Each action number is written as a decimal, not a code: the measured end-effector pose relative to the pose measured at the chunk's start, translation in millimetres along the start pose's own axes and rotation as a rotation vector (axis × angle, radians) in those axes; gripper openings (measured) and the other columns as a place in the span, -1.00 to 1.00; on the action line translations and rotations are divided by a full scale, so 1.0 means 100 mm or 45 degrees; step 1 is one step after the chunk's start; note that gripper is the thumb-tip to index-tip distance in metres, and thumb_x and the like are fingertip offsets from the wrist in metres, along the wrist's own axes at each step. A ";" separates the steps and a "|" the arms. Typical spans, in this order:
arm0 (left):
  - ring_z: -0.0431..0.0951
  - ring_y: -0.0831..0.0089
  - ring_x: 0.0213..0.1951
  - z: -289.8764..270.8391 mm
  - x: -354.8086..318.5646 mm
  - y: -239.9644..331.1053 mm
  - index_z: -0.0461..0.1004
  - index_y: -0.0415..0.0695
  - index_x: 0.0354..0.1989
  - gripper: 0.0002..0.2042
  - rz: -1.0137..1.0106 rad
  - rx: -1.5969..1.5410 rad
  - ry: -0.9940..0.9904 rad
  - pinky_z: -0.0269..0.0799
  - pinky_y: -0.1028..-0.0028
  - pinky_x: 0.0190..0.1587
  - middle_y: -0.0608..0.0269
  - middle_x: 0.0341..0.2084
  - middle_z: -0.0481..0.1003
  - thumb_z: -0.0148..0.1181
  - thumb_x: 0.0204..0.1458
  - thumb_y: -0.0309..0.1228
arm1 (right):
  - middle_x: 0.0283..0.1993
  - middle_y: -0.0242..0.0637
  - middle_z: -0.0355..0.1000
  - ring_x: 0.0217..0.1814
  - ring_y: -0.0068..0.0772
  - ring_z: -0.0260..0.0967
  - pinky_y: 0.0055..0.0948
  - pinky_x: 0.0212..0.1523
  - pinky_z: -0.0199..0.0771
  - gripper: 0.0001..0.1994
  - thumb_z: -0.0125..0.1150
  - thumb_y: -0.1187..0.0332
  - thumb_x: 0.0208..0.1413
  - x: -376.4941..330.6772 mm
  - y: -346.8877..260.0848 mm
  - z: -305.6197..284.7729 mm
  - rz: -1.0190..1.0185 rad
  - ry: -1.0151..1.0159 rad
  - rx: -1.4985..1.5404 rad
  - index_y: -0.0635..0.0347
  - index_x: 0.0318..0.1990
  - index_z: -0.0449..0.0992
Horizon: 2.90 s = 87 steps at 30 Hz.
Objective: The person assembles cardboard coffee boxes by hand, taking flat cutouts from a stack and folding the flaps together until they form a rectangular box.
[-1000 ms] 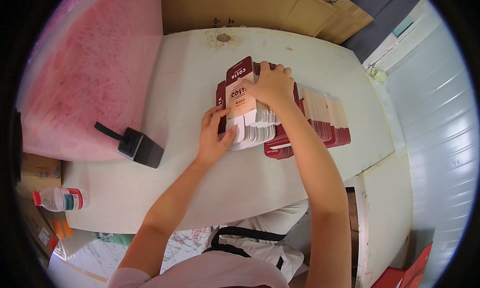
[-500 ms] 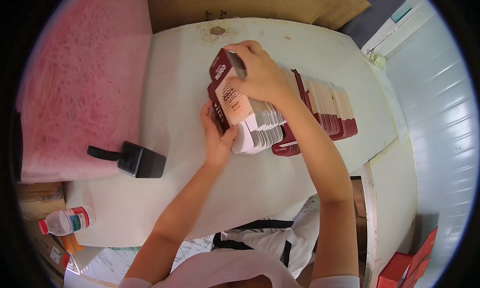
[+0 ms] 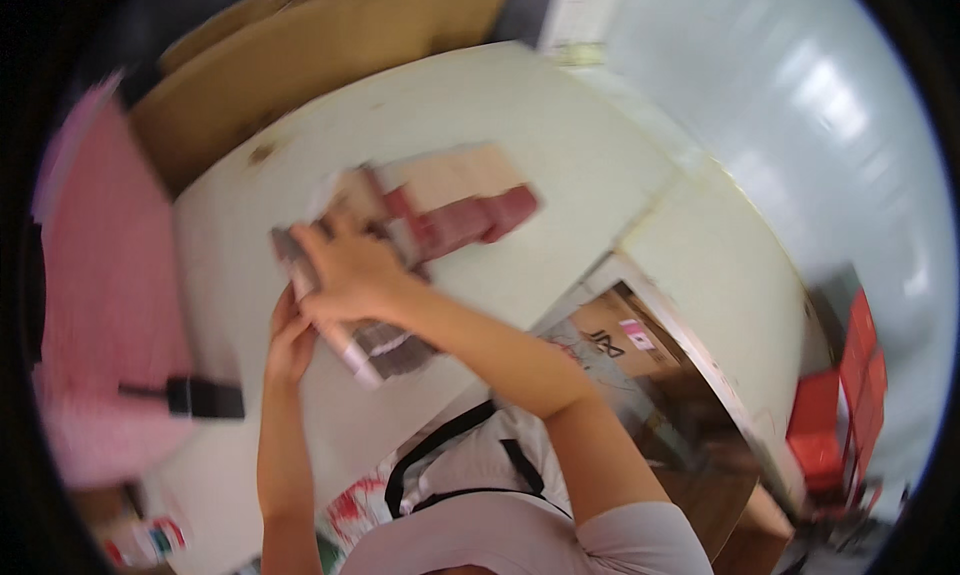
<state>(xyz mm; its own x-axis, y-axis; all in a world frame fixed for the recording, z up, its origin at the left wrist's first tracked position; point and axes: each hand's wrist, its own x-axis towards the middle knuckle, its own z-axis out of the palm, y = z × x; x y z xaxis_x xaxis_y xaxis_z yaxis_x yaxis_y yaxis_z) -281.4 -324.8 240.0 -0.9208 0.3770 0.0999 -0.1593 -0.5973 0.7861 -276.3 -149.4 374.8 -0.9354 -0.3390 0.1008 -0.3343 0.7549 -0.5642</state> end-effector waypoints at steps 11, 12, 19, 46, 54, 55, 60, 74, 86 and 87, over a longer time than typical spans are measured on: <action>0.17 0.17 0.14 -0.27 -0.49 -0.74 0.01 -0.19 0.18 -0.38 0.245 0.248 0.128 0.15 0.16 0.12 -0.05 0.13 0.09 0.02 0.00 -0.14 | 0.15 -0.08 -0.01 0.17 -0.04 0.04 -0.25 0.11 0.12 -0.22 0.18 0.32 -0.42 -0.79 0.52 0.08 0.027 0.425 1.048 0.16 0.13 0.06; 0.19 0.17 0.13 -0.27 -0.52 -0.76 0.03 -0.20 0.17 -0.38 0.174 0.163 0.102 0.17 0.16 0.11 -0.06 0.11 0.12 0.02 -0.01 -0.13 | 0.19 -0.07 -0.03 0.25 -0.09 -0.06 -0.32 0.21 -0.03 -0.22 0.16 0.33 -0.36 -0.81 0.57 0.10 -0.015 0.397 1.174 0.22 0.16 0.02; 0.50 0.16 -0.25 1.25 -1.58 -0.16 0.39 -0.35 -0.23 -0.58 -0.092 0.223 0.732 0.41 0.24 -0.12 -0.01 -0.29 0.46 0.15 -0.18 -0.25 | 0.20 -0.21 -0.04 0.28 -0.31 -0.15 -0.35 0.27 -0.16 -0.21 0.21 0.35 -0.22 -1.05 0.65 0.36 -0.130 0.351 1.859 0.21 0.21 -0.06; 0.27 0.31 0.07 1.27 -1.02 -0.08 -0.01 -0.22 0.17 -0.29 -0.268 0.147 0.623 0.15 0.37 0.09 0.07 0.02 0.26 0.22 -0.16 -0.39 | 0.27 -0.04 -0.08 0.28 -0.13 -0.03 -0.26 0.21 0.00 -0.45 0.08 0.35 0.04 -1.50 0.93 0.26 -0.290 -0.125 1.186 0.38 0.16 0.07; 0.27 0.33 0.04 1.43 -0.97 -0.29 0.04 -0.20 0.14 -0.35 -0.128 -0.058 0.660 0.16 0.38 0.07 0.10 -0.02 0.29 0.18 -0.19 -0.44 | 0.23 0.07 -0.06 0.28 -0.09 -0.07 -0.26 0.21 -0.05 -0.39 0.01 0.38 0.05 -1.59 0.92 0.39 -0.237 0.092 0.938 0.45 0.19 -0.09; 0.27 0.33 0.04 1.44 -0.99 -0.33 0.04 -0.21 0.14 -0.34 -0.115 -0.039 0.670 0.17 0.38 0.07 0.10 -0.02 0.29 0.18 -0.20 -0.43 | 0.24 0.06 -0.07 0.28 -0.10 -0.08 -0.26 0.21 -0.06 -0.37 0.03 0.37 0.05 -1.61 0.92 0.40 -0.199 0.084 1.048 0.44 0.20 -0.12; 0.28 0.33 0.03 1.53 -1.07 -0.41 0.05 -0.24 0.13 -0.29 -0.071 0.034 0.651 0.17 0.38 0.07 0.11 -0.03 0.29 0.19 -0.29 -0.44 | 0.26 0.02 -0.14 0.31 -0.17 -0.16 -0.22 0.24 -0.14 -0.19 0.12 0.19 0.02 -1.75 0.92 0.32 0.013 -0.059 1.499 0.32 0.25 -0.28; 0.48 0.33 -0.20 0.70 -1.86 0.50 0.24 -0.26 0.03 -0.48 -0.124 0.273 1.002 0.41 0.40 -0.14 0.11 -0.18 0.44 0.17 -0.16 -0.34 | 0.32 -0.07 -0.22 0.28 -0.18 -0.05 -0.18 0.18 0.05 -0.18 0.17 0.35 -0.03 -1.78 0.44 0.61 -0.163 -0.832 1.632 0.16 0.28 -0.27; 0.44 0.39 -0.15 0.30 -2.27 1.01 0.23 -0.28 0.06 -0.50 -0.395 0.670 1.130 0.33 0.49 -0.11 0.10 -0.15 0.42 0.13 -0.08 -0.34 | 0.20 0.08 -0.01 0.22 -0.01 0.02 -0.21 0.05 0.21 -0.48 0.19 0.37 -0.09 -1.25 0.75 0.50 -0.233 -0.135 0.822 0.18 0.07 0.18; 0.42 0.38 -0.11 0.31 -2.25 0.99 0.22 -0.27 0.07 -0.51 -0.381 0.802 1.145 0.32 0.47 -0.08 0.09 -0.13 0.40 0.11 -0.05 -0.34 | 0.20 0.12 -0.02 0.22 0.05 0.01 -0.18 0.07 0.18 -0.48 0.19 0.36 -0.09 -1.13 0.73 0.51 -0.301 -0.061 0.696 0.18 0.07 0.18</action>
<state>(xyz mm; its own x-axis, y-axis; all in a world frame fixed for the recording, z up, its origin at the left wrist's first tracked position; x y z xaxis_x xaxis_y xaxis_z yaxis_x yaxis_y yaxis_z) -78.2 -446.4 314.2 -0.8380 -0.3513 -0.4175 -0.4423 -0.0108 0.8968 -188.8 -84.8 280.6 -0.8322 -0.4973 0.2452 -0.4132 0.2614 -0.8723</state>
